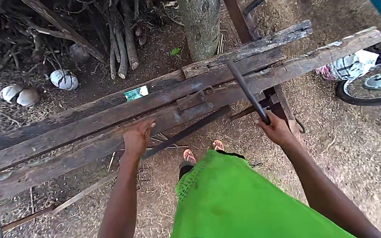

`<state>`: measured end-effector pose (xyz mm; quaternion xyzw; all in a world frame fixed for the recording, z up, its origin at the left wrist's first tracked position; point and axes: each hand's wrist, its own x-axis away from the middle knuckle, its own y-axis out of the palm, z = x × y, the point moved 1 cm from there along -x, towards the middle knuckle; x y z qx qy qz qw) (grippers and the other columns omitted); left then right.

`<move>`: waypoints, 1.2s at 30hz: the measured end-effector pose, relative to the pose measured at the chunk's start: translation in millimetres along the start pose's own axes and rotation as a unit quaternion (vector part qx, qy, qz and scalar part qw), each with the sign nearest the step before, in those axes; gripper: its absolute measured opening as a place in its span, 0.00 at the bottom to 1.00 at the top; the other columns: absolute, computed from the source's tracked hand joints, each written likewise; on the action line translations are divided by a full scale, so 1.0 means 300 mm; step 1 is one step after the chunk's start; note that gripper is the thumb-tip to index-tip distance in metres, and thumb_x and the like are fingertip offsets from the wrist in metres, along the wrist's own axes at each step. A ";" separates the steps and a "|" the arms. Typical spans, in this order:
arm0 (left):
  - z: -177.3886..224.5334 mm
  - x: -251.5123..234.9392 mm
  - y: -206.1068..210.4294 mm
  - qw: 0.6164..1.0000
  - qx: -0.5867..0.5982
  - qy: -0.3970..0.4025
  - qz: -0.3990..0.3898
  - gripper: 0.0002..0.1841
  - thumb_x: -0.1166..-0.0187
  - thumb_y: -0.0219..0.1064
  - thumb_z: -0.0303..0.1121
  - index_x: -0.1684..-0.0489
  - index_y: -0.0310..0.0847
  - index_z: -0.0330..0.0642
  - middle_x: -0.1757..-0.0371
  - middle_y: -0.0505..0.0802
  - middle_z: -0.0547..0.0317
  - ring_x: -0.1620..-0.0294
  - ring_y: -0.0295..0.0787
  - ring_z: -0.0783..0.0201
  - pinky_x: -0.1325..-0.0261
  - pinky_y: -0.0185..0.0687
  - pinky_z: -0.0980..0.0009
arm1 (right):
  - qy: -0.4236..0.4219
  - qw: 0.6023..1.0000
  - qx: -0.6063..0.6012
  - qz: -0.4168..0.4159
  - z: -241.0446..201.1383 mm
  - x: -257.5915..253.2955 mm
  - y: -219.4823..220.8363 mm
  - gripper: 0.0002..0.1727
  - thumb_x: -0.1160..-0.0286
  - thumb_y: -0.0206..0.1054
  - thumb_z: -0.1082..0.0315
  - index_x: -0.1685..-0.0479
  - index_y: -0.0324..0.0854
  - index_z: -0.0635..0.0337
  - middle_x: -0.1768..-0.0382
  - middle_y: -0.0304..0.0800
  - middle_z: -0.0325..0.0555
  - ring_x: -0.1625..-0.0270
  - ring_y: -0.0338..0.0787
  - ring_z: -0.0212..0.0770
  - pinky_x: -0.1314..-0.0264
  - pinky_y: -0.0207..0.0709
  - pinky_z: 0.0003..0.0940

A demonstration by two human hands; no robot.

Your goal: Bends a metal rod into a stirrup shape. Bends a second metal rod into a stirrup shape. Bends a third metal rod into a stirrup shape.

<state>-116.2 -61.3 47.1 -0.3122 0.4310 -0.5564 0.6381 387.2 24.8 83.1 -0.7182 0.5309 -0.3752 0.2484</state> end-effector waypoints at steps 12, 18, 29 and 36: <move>-0.229 -0.074 -0.048 0.996 -0.020 0.038 -0.084 0.21 0.05 0.51 0.42 0.35 0.88 0.42 0.42 0.94 0.39 0.46 0.94 0.34 0.45 0.80 0.27 | 0.061 0.997 -0.038 -0.034 0.032 0.267 0.203 0.21 0.16 0.65 0.51 0.47 0.79 0.64 0.72 0.79 0.47 0.71 0.79 0.42 0.64 0.75 0.45; -0.225 -0.066 -0.038 0.996 -0.024 0.027 -0.085 0.20 0.06 0.54 0.41 0.36 0.88 0.37 0.43 0.94 0.36 0.44 0.93 0.34 0.40 0.80 0.29 | 0.072 0.983 -0.136 -0.096 0.069 0.271 0.252 0.26 0.12 0.56 0.42 0.44 0.79 0.59 0.73 0.76 0.42 0.75 0.76 0.38 0.69 0.74 0.40; -0.211 -0.075 -0.027 0.997 -0.021 0.032 -0.074 0.18 0.07 0.53 0.36 0.35 0.87 0.38 0.43 0.93 0.36 0.42 0.92 0.36 0.38 0.80 0.33 | 0.035 0.972 -0.165 -0.163 0.062 0.263 0.369 0.29 0.07 0.45 0.42 0.44 0.79 0.60 0.74 0.74 0.42 0.75 0.76 0.39 0.68 0.75 0.41; -0.279 -0.159 0.009 0.994 -0.011 0.087 -0.072 0.18 0.07 0.53 0.37 0.35 0.88 0.39 0.39 0.94 0.40 0.38 0.92 0.39 0.35 0.80 0.34 | 0.059 0.979 -0.156 -0.119 -0.005 0.289 0.427 0.30 0.06 0.43 0.43 0.44 0.79 0.61 0.72 0.75 0.43 0.72 0.77 0.40 0.65 0.75 0.43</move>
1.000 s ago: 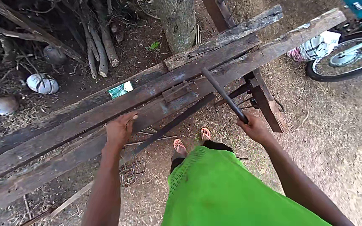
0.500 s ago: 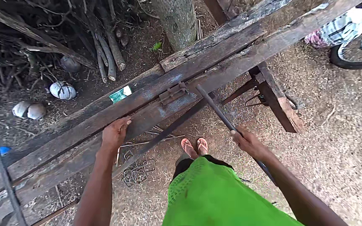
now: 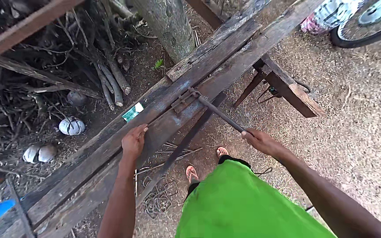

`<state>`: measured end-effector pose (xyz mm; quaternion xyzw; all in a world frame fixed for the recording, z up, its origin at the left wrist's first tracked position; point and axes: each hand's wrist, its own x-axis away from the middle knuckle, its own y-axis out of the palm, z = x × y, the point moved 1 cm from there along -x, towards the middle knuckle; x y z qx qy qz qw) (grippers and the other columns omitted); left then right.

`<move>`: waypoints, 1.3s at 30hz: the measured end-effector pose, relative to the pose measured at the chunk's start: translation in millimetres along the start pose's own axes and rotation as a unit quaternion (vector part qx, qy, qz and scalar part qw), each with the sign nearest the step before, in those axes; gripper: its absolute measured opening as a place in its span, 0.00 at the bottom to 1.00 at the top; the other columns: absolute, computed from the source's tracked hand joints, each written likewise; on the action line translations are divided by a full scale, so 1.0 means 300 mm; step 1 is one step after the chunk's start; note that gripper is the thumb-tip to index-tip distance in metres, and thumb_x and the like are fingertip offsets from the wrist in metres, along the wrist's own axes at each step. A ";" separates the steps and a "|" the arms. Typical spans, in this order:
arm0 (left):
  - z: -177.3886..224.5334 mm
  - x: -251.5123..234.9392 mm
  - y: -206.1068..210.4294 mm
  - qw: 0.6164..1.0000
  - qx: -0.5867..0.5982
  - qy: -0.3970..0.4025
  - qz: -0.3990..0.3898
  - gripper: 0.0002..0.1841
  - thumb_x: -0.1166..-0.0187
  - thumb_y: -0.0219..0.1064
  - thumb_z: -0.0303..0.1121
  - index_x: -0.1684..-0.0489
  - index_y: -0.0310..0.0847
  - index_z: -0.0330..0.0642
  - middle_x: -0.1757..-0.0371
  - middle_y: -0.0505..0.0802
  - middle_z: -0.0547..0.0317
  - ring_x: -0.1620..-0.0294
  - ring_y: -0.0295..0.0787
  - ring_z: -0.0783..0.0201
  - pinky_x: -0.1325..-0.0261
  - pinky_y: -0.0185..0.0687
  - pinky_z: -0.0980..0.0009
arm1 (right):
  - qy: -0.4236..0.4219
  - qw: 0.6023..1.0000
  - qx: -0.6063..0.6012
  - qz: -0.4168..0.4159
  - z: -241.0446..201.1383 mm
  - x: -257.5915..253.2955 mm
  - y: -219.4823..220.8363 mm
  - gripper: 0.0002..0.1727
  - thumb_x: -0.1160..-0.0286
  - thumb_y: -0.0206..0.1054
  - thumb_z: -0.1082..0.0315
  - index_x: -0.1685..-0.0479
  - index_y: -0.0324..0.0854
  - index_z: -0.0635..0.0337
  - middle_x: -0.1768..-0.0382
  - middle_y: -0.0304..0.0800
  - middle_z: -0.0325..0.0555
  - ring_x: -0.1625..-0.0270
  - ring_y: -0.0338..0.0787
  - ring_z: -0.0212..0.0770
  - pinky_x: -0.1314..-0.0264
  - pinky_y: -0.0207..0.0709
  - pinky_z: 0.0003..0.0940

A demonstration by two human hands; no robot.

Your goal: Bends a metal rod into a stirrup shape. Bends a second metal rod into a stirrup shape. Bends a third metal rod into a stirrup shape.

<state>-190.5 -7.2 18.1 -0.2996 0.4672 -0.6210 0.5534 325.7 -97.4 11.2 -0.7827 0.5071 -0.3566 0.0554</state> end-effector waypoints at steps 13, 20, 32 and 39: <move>-0.059 -0.018 -0.006 0.999 -0.002 0.044 0.004 0.18 0.07 0.54 0.37 0.35 0.88 0.42 0.47 0.95 0.36 0.47 0.93 0.32 0.48 0.81 0.30 | 0.065 0.992 -0.075 0.072 -0.132 0.130 0.145 0.26 0.05 0.43 0.47 0.43 0.79 0.60 0.76 0.72 0.38 0.80 0.71 0.34 0.75 0.70 0.33; -0.066 -0.018 -0.005 0.999 -0.003 0.043 0.007 0.18 0.07 0.54 0.38 0.35 0.89 0.44 0.46 0.95 0.38 0.47 0.94 0.34 0.48 0.81 0.30 | 0.077 0.994 -0.043 0.062 -0.155 0.128 0.103 0.27 0.05 0.43 0.46 0.44 0.80 0.59 0.75 0.72 0.39 0.79 0.71 0.34 0.74 0.69 0.34; -0.078 -0.025 -0.005 0.998 0.001 0.054 0.015 0.18 0.07 0.53 0.39 0.36 0.89 0.44 0.47 0.95 0.40 0.48 0.94 0.35 0.48 0.82 0.31 | 0.073 0.994 -0.057 0.052 -0.184 0.083 0.100 0.27 0.04 0.42 0.46 0.44 0.80 0.58 0.76 0.72 0.38 0.80 0.70 0.32 0.75 0.69 0.31; -0.101 -0.083 -0.038 0.998 -0.007 0.063 -0.001 0.18 0.06 0.54 0.39 0.35 0.88 0.43 0.41 0.94 0.40 0.41 0.92 0.36 0.42 0.82 0.32 | 0.082 0.967 -0.242 0.018 -0.211 0.067 0.175 0.24 0.03 0.42 0.49 0.44 0.77 0.58 0.78 0.71 0.34 0.85 0.68 0.29 0.81 0.68 0.24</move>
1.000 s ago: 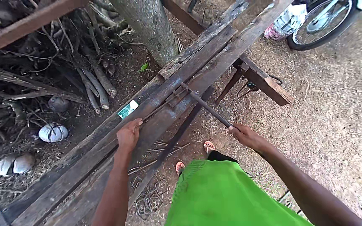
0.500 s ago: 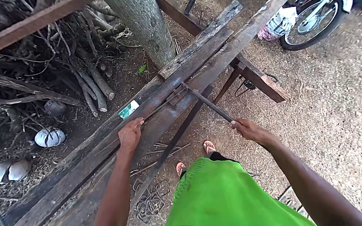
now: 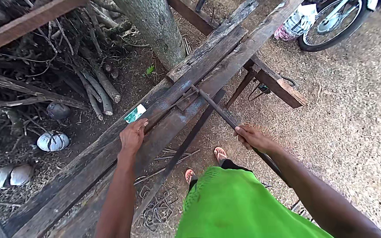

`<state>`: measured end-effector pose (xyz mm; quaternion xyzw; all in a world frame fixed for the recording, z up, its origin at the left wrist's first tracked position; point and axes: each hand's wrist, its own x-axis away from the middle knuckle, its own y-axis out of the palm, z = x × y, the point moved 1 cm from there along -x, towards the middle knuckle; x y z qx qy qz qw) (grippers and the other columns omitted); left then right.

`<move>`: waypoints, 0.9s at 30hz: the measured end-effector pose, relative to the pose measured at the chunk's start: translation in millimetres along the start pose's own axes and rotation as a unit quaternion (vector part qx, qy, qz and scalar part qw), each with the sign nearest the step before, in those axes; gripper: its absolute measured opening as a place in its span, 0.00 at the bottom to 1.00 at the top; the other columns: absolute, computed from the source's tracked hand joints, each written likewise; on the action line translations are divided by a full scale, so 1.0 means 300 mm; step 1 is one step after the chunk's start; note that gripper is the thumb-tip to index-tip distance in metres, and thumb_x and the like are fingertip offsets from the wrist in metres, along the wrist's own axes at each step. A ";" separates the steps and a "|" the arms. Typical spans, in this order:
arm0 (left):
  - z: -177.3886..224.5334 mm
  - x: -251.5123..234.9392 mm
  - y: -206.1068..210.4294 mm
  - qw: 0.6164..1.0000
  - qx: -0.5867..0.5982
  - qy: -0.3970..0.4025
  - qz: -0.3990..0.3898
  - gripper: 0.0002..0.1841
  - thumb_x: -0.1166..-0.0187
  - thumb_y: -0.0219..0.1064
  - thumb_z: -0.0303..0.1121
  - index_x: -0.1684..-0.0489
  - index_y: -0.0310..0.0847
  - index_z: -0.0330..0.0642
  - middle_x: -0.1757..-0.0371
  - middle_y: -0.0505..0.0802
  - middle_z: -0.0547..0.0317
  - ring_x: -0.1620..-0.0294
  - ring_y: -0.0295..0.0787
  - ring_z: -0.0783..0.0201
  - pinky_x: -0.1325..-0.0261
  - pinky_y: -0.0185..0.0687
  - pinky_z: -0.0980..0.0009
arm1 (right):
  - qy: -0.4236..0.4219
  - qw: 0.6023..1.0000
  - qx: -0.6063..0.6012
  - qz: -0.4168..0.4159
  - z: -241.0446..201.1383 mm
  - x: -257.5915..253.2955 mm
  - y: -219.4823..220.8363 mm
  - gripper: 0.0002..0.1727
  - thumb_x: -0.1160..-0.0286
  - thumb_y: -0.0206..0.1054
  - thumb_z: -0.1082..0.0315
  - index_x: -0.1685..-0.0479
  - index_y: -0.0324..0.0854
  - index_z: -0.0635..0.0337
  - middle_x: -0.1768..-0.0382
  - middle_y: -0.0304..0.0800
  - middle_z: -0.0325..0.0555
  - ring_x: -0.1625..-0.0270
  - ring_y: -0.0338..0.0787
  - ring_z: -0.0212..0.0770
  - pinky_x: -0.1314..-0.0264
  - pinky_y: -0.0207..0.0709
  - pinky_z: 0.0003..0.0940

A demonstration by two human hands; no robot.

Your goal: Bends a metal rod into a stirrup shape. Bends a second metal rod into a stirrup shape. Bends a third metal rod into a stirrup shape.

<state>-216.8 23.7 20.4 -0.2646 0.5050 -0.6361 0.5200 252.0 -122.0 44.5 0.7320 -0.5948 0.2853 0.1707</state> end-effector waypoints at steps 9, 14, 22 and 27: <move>-0.018 -0.002 0.015 1.000 0.004 0.015 -0.005 0.18 0.06 0.53 0.38 0.35 0.87 0.41 0.41 0.93 0.38 0.40 0.91 0.36 0.41 0.81 0.33 | -0.002 0.999 -0.051 0.013 0.040 0.034 0.081 0.24 0.03 0.41 0.49 0.47 0.77 0.58 0.79 0.70 0.34 0.85 0.68 0.29 0.83 0.67 0.24; -0.022 -0.002 0.019 1.000 -0.007 0.019 -0.001 0.19 0.06 0.51 0.39 0.35 0.87 0.43 0.44 0.93 0.39 0.43 0.92 0.36 0.44 0.82 0.33 | 0.001 0.997 -0.083 0.012 0.044 0.026 0.105 0.23 0.03 0.41 0.50 0.48 0.76 0.57 0.80 0.70 0.33 0.85 0.67 0.28 0.83 0.66 0.22; -0.023 -0.002 0.041 0.999 -0.012 0.017 0.036 0.18 0.07 0.54 0.42 0.40 0.89 0.42 0.51 0.86 0.37 0.46 0.84 0.38 0.45 0.79 0.40 | 0.014 0.985 -0.169 0.000 0.045 0.016 0.170 0.23 0.03 0.40 0.51 0.49 0.76 0.58 0.80 0.69 0.34 0.86 0.67 0.28 0.83 0.67 0.21; -0.040 0.000 0.058 0.999 -0.009 0.030 0.043 0.17 0.07 0.55 0.40 0.40 0.89 0.42 0.52 0.86 0.38 0.45 0.84 0.39 0.41 0.79 0.43 | 0.014 0.977 -0.211 -0.001 0.058 0.012 0.218 0.24 0.03 0.39 0.50 0.50 0.76 0.57 0.80 0.69 0.34 0.86 0.67 0.29 0.83 0.68 0.22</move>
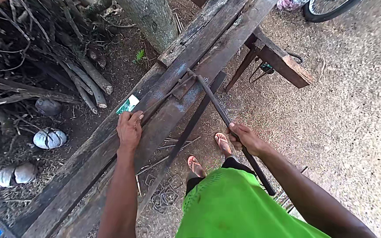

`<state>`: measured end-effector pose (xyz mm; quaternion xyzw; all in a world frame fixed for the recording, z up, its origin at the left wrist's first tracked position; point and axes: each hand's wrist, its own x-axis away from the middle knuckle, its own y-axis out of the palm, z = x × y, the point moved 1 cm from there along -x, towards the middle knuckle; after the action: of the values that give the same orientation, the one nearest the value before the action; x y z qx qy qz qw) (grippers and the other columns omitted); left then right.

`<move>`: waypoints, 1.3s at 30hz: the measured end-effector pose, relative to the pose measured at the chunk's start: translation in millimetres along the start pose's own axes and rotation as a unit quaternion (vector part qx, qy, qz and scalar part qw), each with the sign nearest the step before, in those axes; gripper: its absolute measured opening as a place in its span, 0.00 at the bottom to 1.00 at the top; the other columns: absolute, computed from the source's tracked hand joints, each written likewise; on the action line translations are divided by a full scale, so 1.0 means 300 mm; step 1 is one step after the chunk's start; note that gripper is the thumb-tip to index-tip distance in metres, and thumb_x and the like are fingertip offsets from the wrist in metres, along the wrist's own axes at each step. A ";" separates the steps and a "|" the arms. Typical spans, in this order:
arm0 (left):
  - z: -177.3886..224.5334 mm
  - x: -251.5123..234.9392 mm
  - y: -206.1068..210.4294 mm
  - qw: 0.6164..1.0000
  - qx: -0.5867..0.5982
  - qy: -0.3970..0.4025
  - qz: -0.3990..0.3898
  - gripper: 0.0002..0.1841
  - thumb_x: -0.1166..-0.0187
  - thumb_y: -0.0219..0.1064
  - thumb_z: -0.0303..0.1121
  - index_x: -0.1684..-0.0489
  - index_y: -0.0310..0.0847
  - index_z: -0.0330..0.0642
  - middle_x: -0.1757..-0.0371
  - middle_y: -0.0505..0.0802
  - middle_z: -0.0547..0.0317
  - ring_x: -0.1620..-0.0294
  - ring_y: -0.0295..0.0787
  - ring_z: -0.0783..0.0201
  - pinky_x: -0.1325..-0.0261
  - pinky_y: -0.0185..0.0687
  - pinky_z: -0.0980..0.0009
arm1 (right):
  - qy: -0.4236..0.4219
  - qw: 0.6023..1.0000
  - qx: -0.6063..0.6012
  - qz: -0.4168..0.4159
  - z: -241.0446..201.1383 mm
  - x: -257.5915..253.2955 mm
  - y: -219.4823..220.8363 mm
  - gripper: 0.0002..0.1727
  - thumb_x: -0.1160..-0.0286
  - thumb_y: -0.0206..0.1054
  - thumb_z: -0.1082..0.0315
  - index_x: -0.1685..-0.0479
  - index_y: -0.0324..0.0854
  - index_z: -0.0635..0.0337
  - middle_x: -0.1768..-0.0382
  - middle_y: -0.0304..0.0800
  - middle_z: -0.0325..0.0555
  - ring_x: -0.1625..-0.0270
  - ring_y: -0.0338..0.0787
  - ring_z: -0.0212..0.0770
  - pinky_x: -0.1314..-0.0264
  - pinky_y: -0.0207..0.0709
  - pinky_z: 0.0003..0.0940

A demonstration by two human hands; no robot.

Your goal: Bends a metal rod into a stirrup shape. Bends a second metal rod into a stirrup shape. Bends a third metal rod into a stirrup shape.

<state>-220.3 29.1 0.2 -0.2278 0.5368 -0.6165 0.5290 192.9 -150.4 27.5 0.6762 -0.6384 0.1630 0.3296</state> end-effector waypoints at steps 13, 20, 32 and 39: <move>-0.004 0.009 0.013 0.997 0.050 -0.002 0.052 0.14 0.11 0.61 0.41 0.42 0.92 0.48 0.56 0.86 0.43 0.46 0.80 0.43 0.36 0.73 0.49 | 0.002 0.992 -0.126 -0.008 0.091 -0.043 0.135 0.26 0.03 0.35 0.48 0.54 0.73 0.57 0.81 0.67 0.34 0.87 0.67 0.30 0.85 0.69 0.23; -0.004 0.001 0.029 0.997 0.042 0.018 0.058 0.15 0.09 0.59 0.38 0.39 0.91 0.48 0.52 0.86 0.41 0.43 0.82 0.43 0.35 0.75 0.50 | -0.020 0.993 -0.114 0.020 0.110 -0.056 0.165 0.26 0.03 0.35 0.48 0.53 0.73 0.56 0.82 0.66 0.34 0.86 0.68 0.30 0.84 0.70 0.24; -0.006 0.000 0.026 0.997 0.037 0.024 0.060 0.16 0.08 0.56 0.39 0.37 0.90 0.50 0.49 0.87 0.43 0.42 0.83 0.44 0.36 0.76 0.48 | -0.119 0.992 0.024 0.026 0.123 -0.059 0.170 0.26 0.04 0.35 0.49 0.56 0.73 0.58 0.84 0.68 0.34 0.87 0.73 0.33 0.80 0.79 0.31; 0.007 0.002 0.022 0.998 0.042 0.015 0.040 0.16 0.08 0.56 0.39 0.38 0.90 0.49 0.50 0.87 0.41 0.43 0.83 0.42 0.37 0.77 0.46 | -0.138 0.988 -0.024 0.065 0.155 -0.073 0.214 0.26 0.04 0.34 0.51 0.58 0.73 0.57 0.87 0.64 0.33 0.90 0.68 0.31 0.85 0.74 0.27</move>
<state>-216.0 28.7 -5.2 -0.1747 0.5270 -0.6203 0.5540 118.4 -162.3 -5.2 0.6412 -0.7241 0.0738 0.2431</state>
